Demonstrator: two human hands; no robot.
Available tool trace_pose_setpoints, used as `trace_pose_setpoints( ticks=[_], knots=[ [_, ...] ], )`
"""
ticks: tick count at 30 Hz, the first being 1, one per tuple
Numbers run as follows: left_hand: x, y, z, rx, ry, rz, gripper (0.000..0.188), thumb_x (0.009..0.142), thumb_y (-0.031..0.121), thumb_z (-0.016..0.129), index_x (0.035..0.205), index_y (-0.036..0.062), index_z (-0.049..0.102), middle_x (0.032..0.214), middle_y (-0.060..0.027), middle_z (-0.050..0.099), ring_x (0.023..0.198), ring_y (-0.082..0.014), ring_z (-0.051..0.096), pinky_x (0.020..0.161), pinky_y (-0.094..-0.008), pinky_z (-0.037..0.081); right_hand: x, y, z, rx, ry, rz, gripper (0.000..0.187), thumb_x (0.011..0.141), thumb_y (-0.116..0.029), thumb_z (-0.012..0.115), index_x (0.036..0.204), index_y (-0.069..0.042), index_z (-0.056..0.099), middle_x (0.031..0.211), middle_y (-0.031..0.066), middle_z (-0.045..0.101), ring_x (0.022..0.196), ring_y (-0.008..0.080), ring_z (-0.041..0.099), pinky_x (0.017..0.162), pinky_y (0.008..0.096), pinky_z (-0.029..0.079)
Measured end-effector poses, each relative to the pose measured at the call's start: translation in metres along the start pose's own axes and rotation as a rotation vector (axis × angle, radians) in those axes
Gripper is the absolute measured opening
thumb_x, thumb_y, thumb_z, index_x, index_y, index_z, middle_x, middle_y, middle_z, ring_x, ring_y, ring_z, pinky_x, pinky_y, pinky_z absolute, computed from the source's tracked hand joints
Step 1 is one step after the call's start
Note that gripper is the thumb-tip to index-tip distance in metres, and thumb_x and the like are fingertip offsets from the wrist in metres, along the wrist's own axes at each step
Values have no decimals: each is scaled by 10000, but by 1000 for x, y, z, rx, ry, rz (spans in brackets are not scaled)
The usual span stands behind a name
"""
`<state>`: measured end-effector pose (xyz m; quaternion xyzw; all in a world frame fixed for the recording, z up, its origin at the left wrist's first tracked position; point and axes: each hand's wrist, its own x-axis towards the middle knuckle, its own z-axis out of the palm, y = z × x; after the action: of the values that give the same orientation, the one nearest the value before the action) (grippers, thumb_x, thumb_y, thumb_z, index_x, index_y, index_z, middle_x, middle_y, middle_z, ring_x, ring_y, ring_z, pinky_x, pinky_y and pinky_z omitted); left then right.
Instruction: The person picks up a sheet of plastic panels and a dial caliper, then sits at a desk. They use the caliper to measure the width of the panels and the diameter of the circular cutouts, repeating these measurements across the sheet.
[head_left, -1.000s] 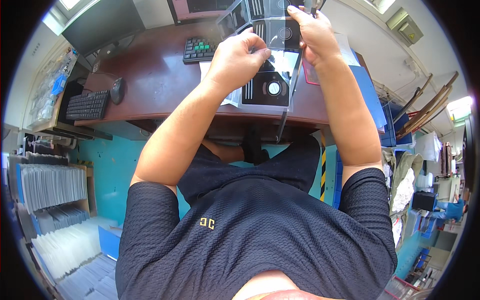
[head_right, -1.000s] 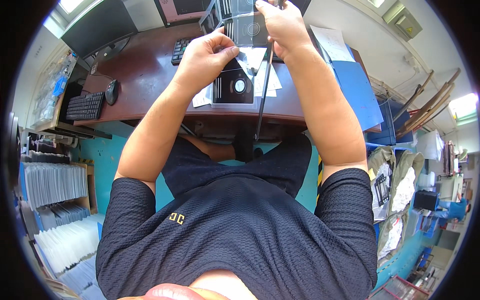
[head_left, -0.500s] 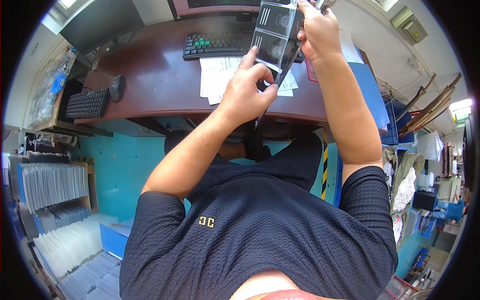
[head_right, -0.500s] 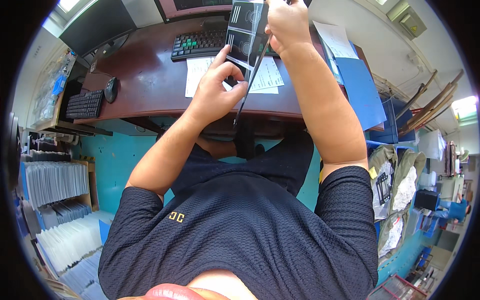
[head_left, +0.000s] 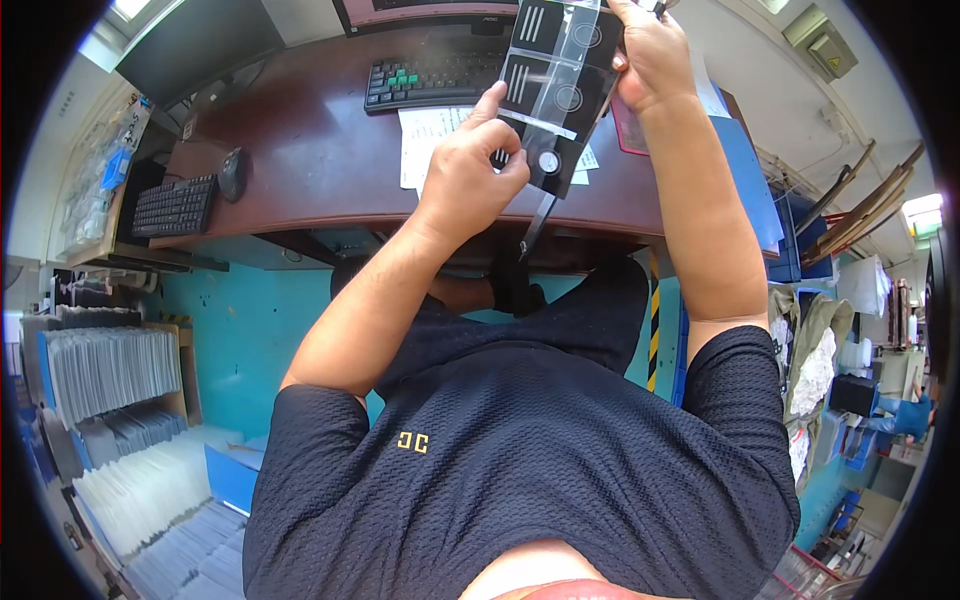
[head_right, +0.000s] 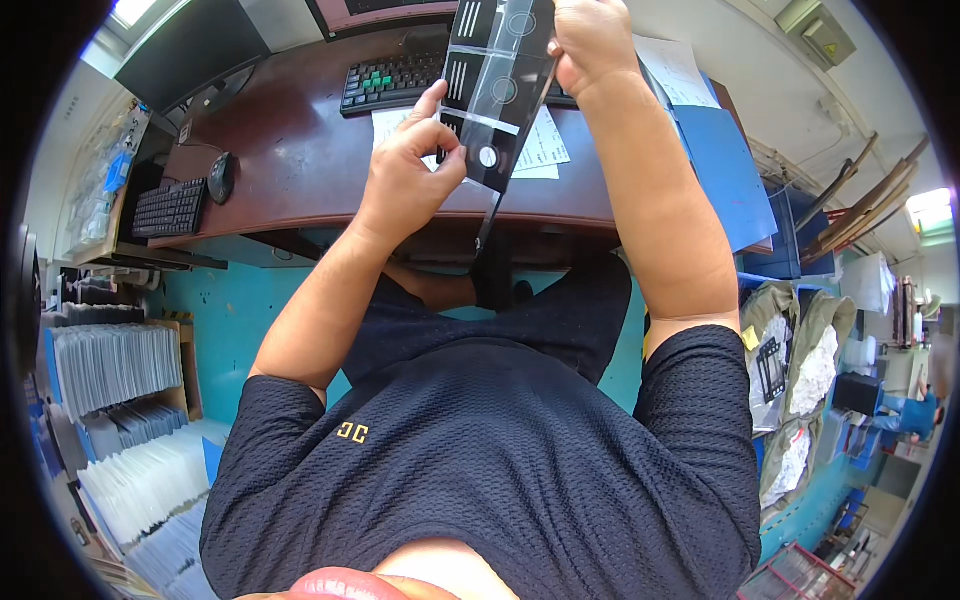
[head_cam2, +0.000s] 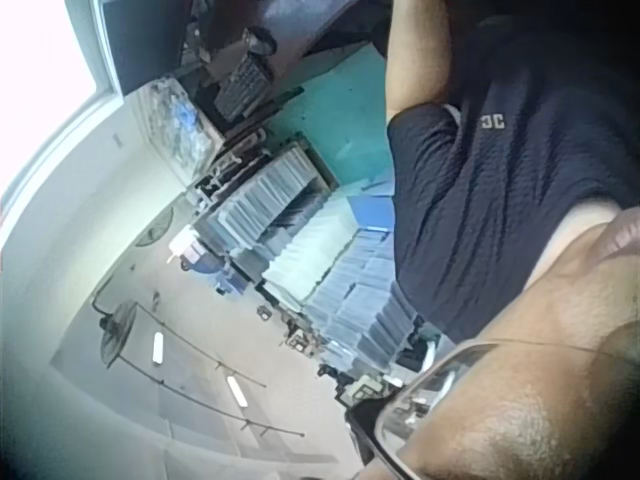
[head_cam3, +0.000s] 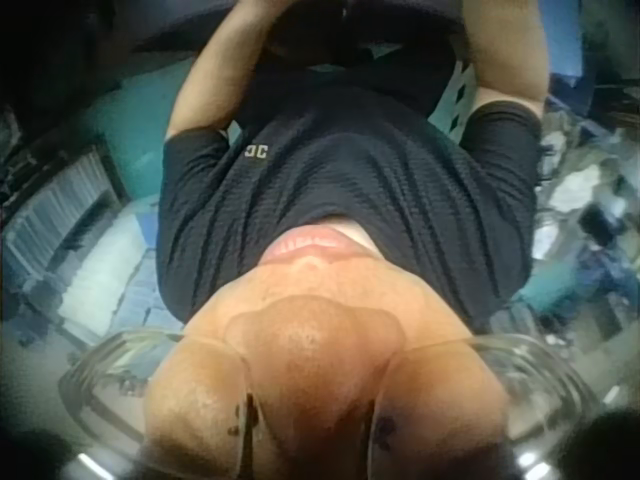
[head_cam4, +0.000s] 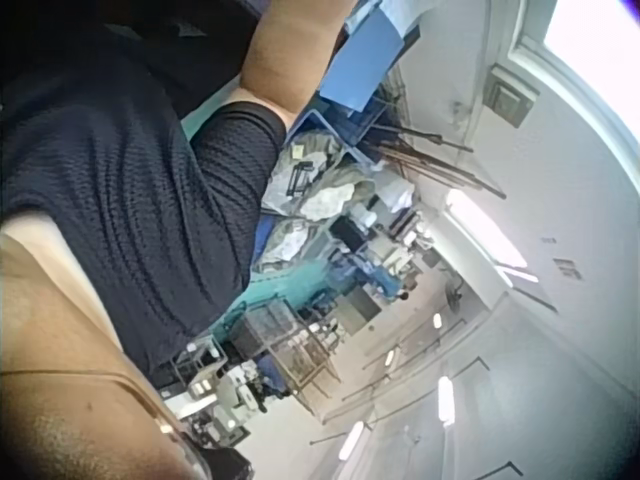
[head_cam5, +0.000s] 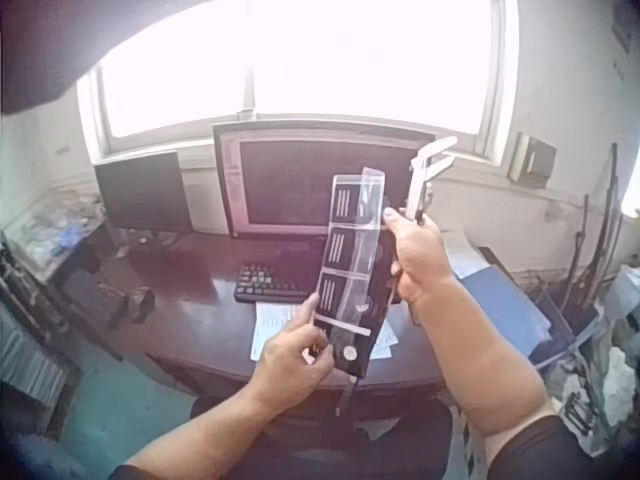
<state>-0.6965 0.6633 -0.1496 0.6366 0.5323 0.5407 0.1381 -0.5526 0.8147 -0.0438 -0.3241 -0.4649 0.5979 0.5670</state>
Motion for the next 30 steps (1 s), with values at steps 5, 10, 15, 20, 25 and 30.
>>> trace_pose_setpoints(
  ticks=[5, 10, 15, 20, 25, 30],
  knots=[
    [-3, 11, -12, -26, -57, -8, 73, 784, 0, 710, 805, 14, 641, 1372, -288, 558, 1250, -254, 599, 706, -244, 515, 8, 1, -16, -7, -38, 59, 59, 970, -113, 598, 924, -78, 608, 692, 23, 619, 479, 129, 577, 343, 262, 389],
    [4, 4, -40, -902, -110, -308, 470, 879, 135, 705, 1280, 30, 484, 1418, -197, 506, 1073, -197, 622, 901, -299, 500, -20, -17, 2, 61, -143, 198, 67, 979, -118, 590, 967, -60, 622, 737, 38, 651, 497, 131, 603, 346, 263, 412],
    [16, -51, -25, -1078, -84, -618, 1095, 776, 827, 548, 1544, 133, 189, 1554, -182, 329, 1419, -376, 341, 1123, -608, 278, -52, -24, 19, 15, -325, 219, 85, 960, -144, 644, 965, -60, 650, 764, 24, 671, 482, 74, 577, 338, 203, 351],
    [-2, -39, -13, -1678, -408, -492, 1145, 711, 851, 587, 1538, 138, 245, 1507, -137, 410, 1364, -312, 451, 1082, -531, 432, -53, 0, 14, -66, -416, 188, 149, 971, -186, 647, 969, -40, 676, 749, 30, 699, 433, 34, 540, 334, 171, 325],
    [-13, -47, -9, -1671, -327, -502, 1072, 764, 753, 646, 1530, 116, 249, 1469, -153, 463, 1327, -320, 504, 1071, -523, 451, -46, 16, -3, -217, -401, 245, 301, 956, -232, 679, 1139, -6, 605, 846, 34, 671, 469, 48, 463, 371, 189, 309],
    [-18, -59, -3, -1809, -321, -572, 862, 872, 643, 616, 1489, 108, 342, 1412, -145, 534, 1300, -314, 537, 1046, -522, 476, -47, 37, -9, -261, -325, 233, 388, 937, -267, 712, 1190, -16, 560, 872, 25, 630, 501, 41, 445, 397, 190, 316]
  ],
)
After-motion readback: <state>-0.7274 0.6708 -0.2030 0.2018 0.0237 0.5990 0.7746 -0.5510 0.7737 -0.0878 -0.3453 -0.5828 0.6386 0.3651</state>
